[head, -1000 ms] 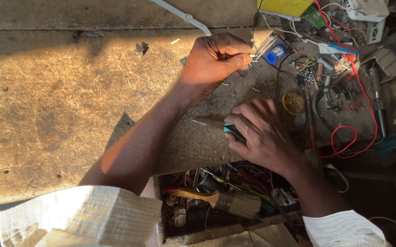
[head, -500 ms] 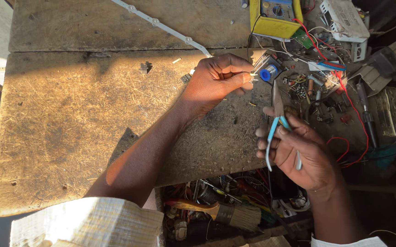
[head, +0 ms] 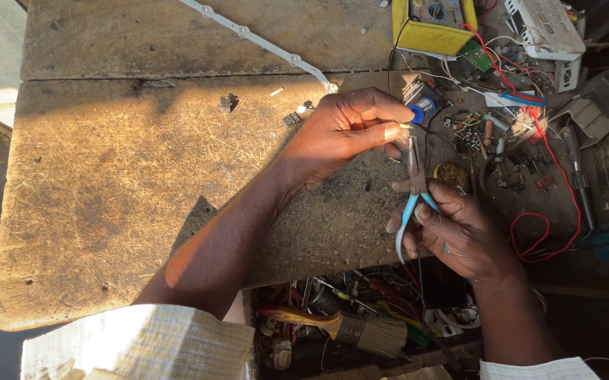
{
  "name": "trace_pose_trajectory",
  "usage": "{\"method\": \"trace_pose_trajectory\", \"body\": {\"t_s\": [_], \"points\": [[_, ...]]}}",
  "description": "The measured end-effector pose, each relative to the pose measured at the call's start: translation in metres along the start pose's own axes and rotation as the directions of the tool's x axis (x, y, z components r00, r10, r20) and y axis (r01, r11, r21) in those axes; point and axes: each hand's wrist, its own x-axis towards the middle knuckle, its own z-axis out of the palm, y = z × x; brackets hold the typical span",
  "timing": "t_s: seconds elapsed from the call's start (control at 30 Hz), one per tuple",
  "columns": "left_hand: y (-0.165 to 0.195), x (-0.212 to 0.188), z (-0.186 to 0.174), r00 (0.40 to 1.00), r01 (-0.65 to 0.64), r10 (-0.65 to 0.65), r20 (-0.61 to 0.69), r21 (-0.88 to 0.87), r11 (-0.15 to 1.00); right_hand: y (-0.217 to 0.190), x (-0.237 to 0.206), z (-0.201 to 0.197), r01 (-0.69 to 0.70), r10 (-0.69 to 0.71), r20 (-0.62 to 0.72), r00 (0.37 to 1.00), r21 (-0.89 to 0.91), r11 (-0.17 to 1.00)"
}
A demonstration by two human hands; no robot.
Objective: The person solders wires to a small green circuit board using a soldering iron and solder wire. They then use a brush to clean the board and pliers to trim excess wire. The person continues to solder and trim wires throughout the clip.
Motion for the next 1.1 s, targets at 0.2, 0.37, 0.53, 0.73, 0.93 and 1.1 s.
{"method": "trace_pose_trajectory", "body": {"t_s": [0.2,0.37,0.53,0.73,0.93,1.1], "points": [[-0.002,0.001,0.0,1.0,-0.001,0.001,0.02,0.017,1.0,0.0,0.002,-0.001,-0.01,0.01,0.002,1.0,-0.006,1.0],[-0.004,0.0,0.0,0.999,0.033,-0.033,0.018,0.009,0.999,0.003,0.003,-0.003,0.007,-0.007,0.039,0.999,-0.004,1.0],[-0.004,0.0,0.0,0.999,0.023,-0.021,0.048,-0.033,0.999,0.004,0.003,-0.003,0.014,-0.014,0.039,0.999,-0.01,1.0],[-0.001,-0.002,0.001,0.995,0.069,-0.064,0.08,-0.053,0.996,0.005,0.002,-0.005,0.006,-0.005,0.019,1.0,-0.071,0.997],[-0.002,-0.001,-0.006,0.985,0.097,-0.084,0.148,-0.085,0.992,-0.002,-0.003,-0.009,-0.039,0.037,-0.012,0.999,-0.265,0.963],[-0.003,-0.001,-0.007,0.981,0.137,-0.131,0.143,-0.032,0.99,-0.009,-0.009,-0.007,-0.155,0.132,-0.091,0.987,-0.333,0.93]]}}
